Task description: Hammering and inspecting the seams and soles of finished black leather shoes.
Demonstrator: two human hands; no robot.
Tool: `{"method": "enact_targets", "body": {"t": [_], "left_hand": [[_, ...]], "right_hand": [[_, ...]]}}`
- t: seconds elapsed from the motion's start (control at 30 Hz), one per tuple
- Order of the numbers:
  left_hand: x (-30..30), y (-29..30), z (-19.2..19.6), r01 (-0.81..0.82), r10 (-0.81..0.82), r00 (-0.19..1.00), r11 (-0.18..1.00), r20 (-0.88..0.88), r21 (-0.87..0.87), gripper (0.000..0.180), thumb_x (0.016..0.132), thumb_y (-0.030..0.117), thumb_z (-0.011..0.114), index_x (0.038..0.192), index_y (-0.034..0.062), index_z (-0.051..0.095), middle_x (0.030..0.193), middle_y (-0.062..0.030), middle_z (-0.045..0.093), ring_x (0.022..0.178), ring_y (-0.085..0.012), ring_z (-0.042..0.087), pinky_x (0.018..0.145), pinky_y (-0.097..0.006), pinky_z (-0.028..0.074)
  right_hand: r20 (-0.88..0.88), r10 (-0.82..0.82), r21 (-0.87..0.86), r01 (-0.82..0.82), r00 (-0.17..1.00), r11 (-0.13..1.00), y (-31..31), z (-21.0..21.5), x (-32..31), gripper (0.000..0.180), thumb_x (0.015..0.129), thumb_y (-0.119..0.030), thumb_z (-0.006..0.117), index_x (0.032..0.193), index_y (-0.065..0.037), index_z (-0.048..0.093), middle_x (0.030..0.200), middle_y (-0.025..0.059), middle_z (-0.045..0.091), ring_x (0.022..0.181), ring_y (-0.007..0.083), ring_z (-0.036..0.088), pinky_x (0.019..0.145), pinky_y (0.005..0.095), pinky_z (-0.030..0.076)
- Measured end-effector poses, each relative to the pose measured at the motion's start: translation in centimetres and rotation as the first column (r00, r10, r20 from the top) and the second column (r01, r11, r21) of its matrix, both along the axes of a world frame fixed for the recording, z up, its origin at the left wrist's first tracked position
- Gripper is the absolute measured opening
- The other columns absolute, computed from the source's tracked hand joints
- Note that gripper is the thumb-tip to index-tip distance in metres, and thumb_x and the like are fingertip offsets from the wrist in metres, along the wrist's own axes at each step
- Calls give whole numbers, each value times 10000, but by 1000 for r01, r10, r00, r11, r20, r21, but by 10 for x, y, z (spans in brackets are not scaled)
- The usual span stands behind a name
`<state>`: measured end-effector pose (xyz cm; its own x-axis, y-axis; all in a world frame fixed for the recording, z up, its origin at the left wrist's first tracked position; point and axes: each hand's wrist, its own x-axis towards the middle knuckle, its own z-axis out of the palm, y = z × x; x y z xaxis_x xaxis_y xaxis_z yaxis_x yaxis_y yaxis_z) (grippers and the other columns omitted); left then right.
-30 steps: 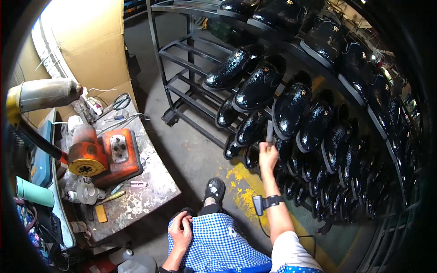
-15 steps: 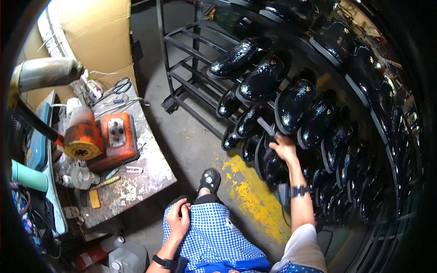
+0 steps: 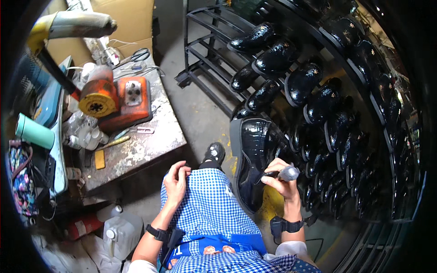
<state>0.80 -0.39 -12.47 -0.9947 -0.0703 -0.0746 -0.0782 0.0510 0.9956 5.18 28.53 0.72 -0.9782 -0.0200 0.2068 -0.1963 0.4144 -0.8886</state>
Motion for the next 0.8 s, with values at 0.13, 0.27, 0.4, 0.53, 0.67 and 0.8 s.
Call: {"method": "enact_targets", "body": {"t": [0.13,0.27,0.4,0.53,0.67,0.8], "left_hand": [[7,14,55,153,-167,984,971,63,184,391,879,90,524,1254,25,433,1007,-84,618,760,-100,573,661,-221,484],[13,28,105,308,-321,927,947,192,93,889,774,302,674,1407,26,114,1278,-202,426,1014,-222,503,864,-323,434],[14,35,102,170,-182,983,942,-14,-289,1060,724,347,706,1378,-51,-27,1244,-239,441,1163,-318,452,971,-363,368],[6,13,82,42,-45,992,999,121,31,954,737,250,695,1370,-74,59,1150,-216,524,1052,-269,539,925,-341,410],[-14,-6,71,-111,57,988,905,142,411,612,802,148,631,1304,-11,321,1209,-157,496,1099,-227,491,936,-322,391],[-32,-13,88,-130,105,990,944,97,302,572,845,152,576,1336,51,300,1179,-81,513,960,-116,522,715,-208,465]], "right_hand": [[-9,103,145,-101,995,984,-31,24,5,187,616,-8,731,785,-18,650,738,87,608,657,186,582,592,262,446],[-48,218,93,-213,975,973,-60,24,5,222,618,-31,734,829,-19,664,751,96,615,680,193,591,609,271,458],[-5,284,59,-283,959,957,-87,25,12,200,677,-28,685,875,-17,655,789,96,620,693,186,597,612,270,460],[206,-139,-273,193,969,942,-87,11,19,264,785,-75,611,1043,-24,609,911,50,637,611,91,546,537,219,436],[415,-74,-387,249,907,888,-63,-8,20,478,776,-309,663,1122,2,555,922,43,651,435,-7,343,380,159,262],[347,195,-531,21,917,847,-75,-24,16,726,716,-266,710,1267,86,396,1191,166,525,1082,223,530,939,300,394]]}}
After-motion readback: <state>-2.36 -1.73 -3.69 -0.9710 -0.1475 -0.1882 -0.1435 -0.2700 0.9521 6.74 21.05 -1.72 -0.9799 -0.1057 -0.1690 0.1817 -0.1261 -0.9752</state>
